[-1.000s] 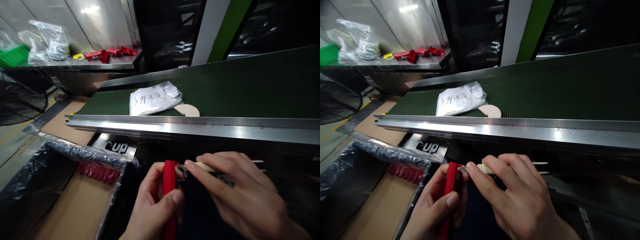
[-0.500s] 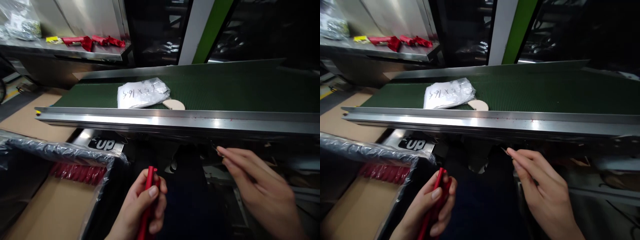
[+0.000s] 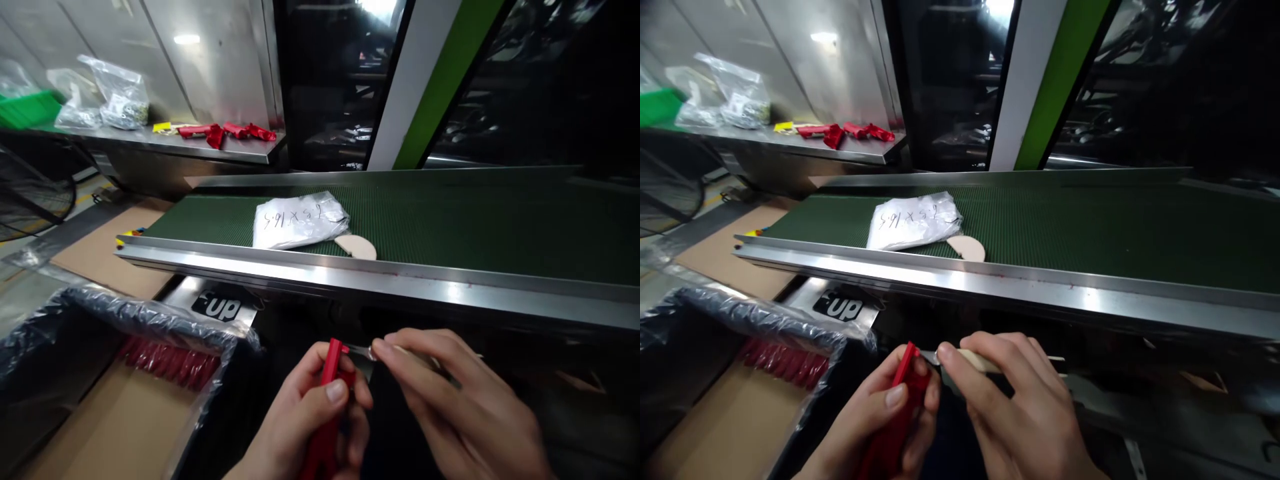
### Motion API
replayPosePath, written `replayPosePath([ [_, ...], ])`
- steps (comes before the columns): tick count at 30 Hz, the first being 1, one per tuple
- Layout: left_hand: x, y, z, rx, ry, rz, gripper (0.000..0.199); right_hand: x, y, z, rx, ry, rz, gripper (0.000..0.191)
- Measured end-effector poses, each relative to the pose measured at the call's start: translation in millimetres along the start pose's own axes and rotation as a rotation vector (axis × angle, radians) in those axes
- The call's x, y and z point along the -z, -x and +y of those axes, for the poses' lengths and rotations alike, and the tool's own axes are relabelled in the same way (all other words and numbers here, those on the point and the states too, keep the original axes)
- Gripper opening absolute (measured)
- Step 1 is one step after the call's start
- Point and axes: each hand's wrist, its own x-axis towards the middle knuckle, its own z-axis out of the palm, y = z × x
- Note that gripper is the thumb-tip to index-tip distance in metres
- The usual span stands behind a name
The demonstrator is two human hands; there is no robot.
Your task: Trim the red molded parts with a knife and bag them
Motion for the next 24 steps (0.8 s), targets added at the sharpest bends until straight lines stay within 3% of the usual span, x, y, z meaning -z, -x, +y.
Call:
replayPosePath([
  [11,-31.3,-49,10,-0.052,-0.018,-0.113,0.025,22,-22,46,0.098,-0.020,0.043,0.046],
  [15,-36.0,-59,2,-0.039,0.024,-0.114,0.024,27,-16,55,0.091,-0.035,0.047,0.046],
  [24,-25.1,-65,-35,-0.182,0.167,-0.204,0.019,24,-9,66,0.133,0.043,0.051,0.044],
])
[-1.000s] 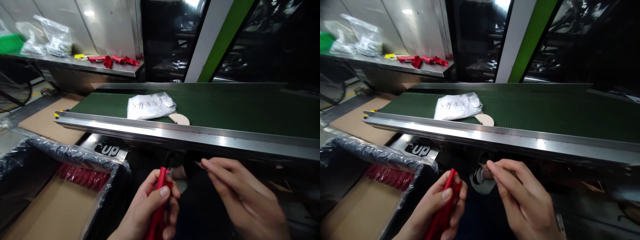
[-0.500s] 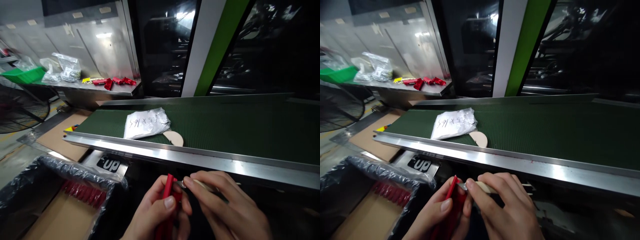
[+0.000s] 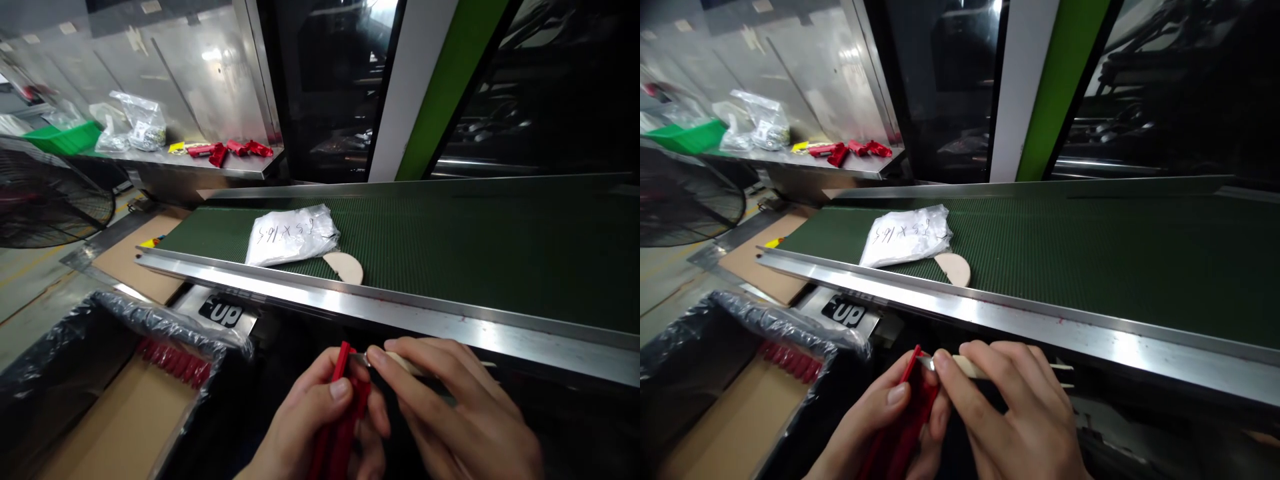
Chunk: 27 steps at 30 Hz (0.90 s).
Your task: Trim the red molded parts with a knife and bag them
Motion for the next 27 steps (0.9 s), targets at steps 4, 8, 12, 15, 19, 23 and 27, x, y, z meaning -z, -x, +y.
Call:
replayPosePath([
  [4,3.7,15,-6,-0.007,0.059,-0.042,0.025,-6,-5,0,-0.149,-0.090,0.056,0.045],
  [8,8.0,36,-3,0.034,0.197,0.015,0.040,-12,-12,-14,-0.295,-0.334,-0.053,0.036],
  [12,19.5,58,2,0.060,0.277,0.053,0.044,-27,-14,-34,-0.335,-0.463,-0.132,0.035],
  [15,29.1,74,8,0.059,0.303,0.058,0.046,-41,-12,-49,-0.306,-0.459,-0.163,0.035],
  [19,35.0,92,18,0.081,0.333,0.149,0.044,-59,-12,-68,-0.258,-0.444,-0.218,0.035],
  [23,35.8,103,31,0.106,0.350,0.234,0.045,-69,-16,-80,-0.242,-0.418,-0.235,0.036],
  [27,41.4,105,37,0.060,0.373,0.177,0.049,-73,-20,-85,-0.244,-0.339,-0.220,0.038],
])
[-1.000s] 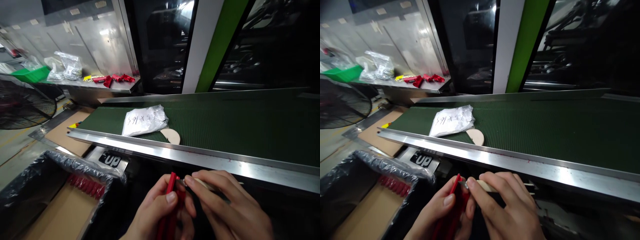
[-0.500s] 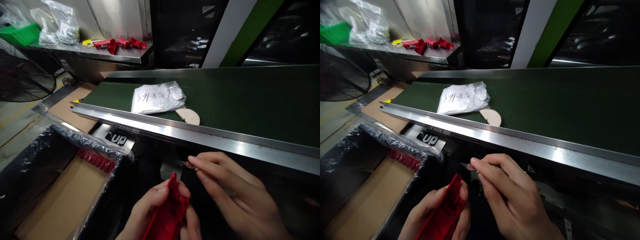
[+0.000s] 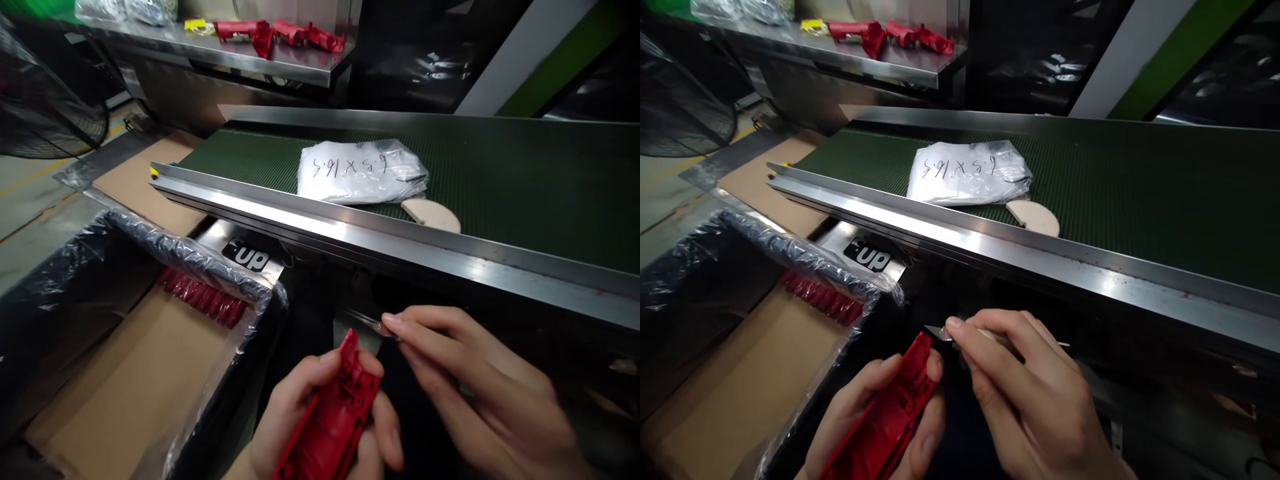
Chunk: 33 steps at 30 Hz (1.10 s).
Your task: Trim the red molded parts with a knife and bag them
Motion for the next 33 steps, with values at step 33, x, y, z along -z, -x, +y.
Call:
replayPosePath([
  [33,-6.0,-26,-11,0.328,0.084,0.126,0.035,32,25,27,0.179,0.286,-0.007,0.034],
])
